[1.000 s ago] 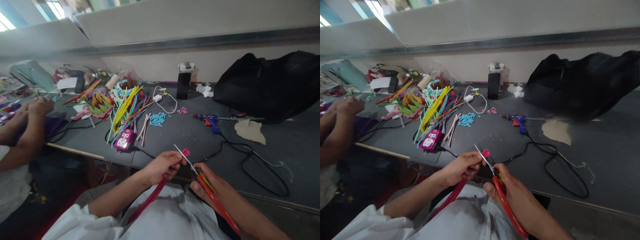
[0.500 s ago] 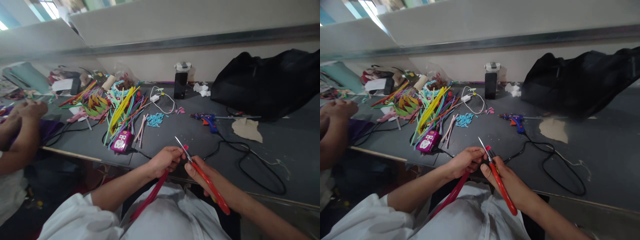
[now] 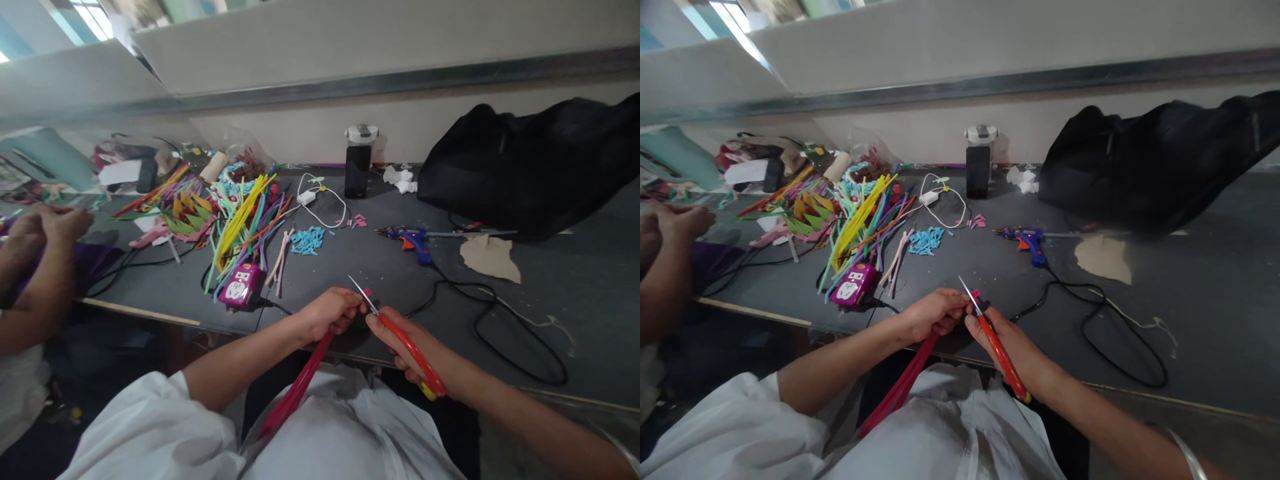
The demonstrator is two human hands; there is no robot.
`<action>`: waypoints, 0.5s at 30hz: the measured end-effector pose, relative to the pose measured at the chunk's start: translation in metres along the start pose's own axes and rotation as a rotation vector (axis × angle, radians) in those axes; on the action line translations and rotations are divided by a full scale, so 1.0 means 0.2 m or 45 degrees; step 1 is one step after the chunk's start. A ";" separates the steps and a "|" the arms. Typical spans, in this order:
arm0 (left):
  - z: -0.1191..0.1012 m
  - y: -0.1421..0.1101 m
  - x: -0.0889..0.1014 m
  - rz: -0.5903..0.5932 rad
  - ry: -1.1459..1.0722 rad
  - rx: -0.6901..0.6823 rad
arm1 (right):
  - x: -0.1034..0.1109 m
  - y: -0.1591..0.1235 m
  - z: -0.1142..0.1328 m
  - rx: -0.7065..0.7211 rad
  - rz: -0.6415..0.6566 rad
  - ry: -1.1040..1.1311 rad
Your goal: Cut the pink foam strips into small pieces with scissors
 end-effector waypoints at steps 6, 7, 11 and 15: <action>-0.01 0.03 0.01 0.024 0.026 0.076 | 0.01 0.03 -0.02 -0.105 0.072 0.181; -0.02 0.03 0.02 0.031 0.028 0.082 | 0.01 0.03 -0.02 -0.108 0.064 0.178; -0.02 0.04 0.02 0.037 0.025 0.086 | 0.00 0.03 -0.01 -0.100 0.029 0.125; -0.01 0.03 0.02 0.042 0.030 0.082 | 0.00 0.04 -0.03 -0.086 0.010 0.084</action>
Point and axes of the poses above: each hand's wrist, its own y-axis towards the middle knuckle, its own x-axis out of the back of the hand, z = x × y, the point moved 1 cm from there along y, towards the middle knuckle, and after that the axes turned 9 degrees about -y, right-handed, at the moved point
